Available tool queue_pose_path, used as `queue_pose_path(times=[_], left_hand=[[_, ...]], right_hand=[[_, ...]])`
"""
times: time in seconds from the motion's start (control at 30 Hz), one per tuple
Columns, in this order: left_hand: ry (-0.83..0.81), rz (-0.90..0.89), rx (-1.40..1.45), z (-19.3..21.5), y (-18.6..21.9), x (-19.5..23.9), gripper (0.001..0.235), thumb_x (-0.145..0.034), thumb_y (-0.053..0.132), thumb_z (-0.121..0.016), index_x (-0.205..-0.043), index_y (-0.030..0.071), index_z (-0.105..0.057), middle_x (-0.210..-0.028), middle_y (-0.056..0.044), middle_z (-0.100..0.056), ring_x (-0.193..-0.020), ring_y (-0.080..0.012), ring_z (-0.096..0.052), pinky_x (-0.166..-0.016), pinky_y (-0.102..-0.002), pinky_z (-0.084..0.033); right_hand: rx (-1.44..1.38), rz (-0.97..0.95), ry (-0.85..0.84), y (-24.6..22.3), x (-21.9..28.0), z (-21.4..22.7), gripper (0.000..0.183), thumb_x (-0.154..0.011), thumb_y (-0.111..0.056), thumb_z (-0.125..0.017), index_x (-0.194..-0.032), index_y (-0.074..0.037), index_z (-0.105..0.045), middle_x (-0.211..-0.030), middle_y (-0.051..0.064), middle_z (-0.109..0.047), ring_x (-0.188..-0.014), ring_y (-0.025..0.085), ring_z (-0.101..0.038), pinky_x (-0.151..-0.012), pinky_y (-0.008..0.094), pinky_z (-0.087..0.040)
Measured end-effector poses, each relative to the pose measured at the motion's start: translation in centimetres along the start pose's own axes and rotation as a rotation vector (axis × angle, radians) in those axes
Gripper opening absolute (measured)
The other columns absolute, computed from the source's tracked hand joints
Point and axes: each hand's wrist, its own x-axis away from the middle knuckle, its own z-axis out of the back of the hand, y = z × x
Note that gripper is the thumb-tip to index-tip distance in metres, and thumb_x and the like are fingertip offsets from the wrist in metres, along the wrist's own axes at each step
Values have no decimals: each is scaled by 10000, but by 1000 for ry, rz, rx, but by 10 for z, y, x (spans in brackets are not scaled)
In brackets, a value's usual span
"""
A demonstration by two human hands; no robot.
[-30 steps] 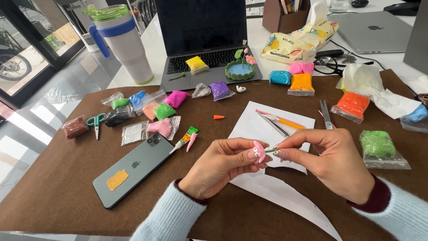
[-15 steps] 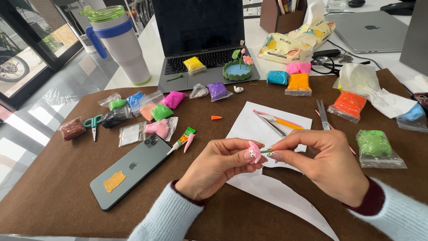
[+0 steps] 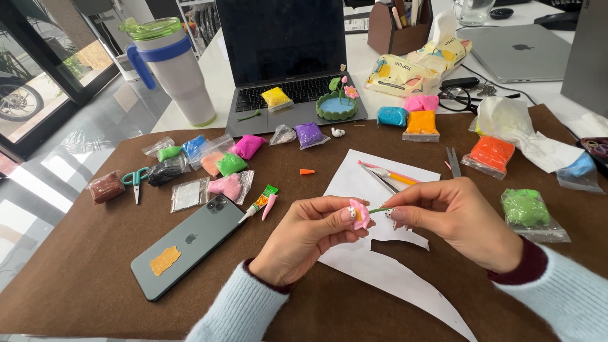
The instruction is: Applying glue to small clay flowers and attaching them to a circular base to create a decorative item.
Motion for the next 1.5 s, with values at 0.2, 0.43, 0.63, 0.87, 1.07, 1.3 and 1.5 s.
queue_pose_path(times=[0.2,0.43,0.63,0.87,1.07,1.3,1.5], left_hand=[[52,2,-14,-1,0,1,307,-903,139,-738,-1151,-43,-739,-970,-138,-762,-892,-275,-747,-829,-311,-621],[68,-12,3,0,-1,1,328,-903,138,-734,-1164,-61,-734,-984,-169,-766,-893,-294,-749,-816,-309,-621],[-109,-145,-13,-1,-1,3,443,-985,192,-660,-1359,-43,-621,-1048,-223,-749,-1010,-300,-746,-847,-284,-591],[-70,-156,-94,-6,3,6,452,-940,223,-711,-1326,-9,-672,-1009,-156,-753,-890,-231,-720,-822,-299,-577],[-25,-138,-103,-9,4,6,349,-918,185,-739,-1189,-34,-720,-922,-150,-750,-860,-253,-724,-790,-307,-575],[-38,-118,-77,-7,2,4,292,-913,160,-751,-1125,-39,-725,-924,-163,-748,-857,-268,-727,-805,-319,-596],[-41,-123,-67,-7,1,5,272,-918,154,-748,-1118,-29,-728,-920,-167,-745,-843,-266,-713,-799,-321,-584]], right_hand=[[-3,20,-2,4,-1,0,178,-780,0,-821,-930,71,-888,-725,204,-848,-658,233,-766,-692,305,-645],[101,61,50,7,0,0,163,-762,-41,-843,-890,42,-902,-701,171,-857,-629,210,-775,-674,280,-629],[-311,-77,-32,29,-13,7,199,-811,89,-759,-983,179,-803,-746,275,-741,-690,326,-667,-705,402,-563],[-219,-42,-47,22,-9,2,166,-804,62,-781,-929,153,-840,-756,241,-774,-657,295,-660,-695,391,-580],[-168,-21,-52,17,-6,1,161,-797,52,-801,-913,137,-873,-725,227,-788,-641,267,-655,-670,365,-574],[-124,-26,-25,8,-2,1,166,-773,53,-815,-899,138,-880,-684,263,-801,-629,292,-709,-644,367,-613],[-100,-14,-19,4,1,0,156,-769,48,-820,-891,125,-881,-684,254,-811,-630,287,-733,-653,364,-641]])
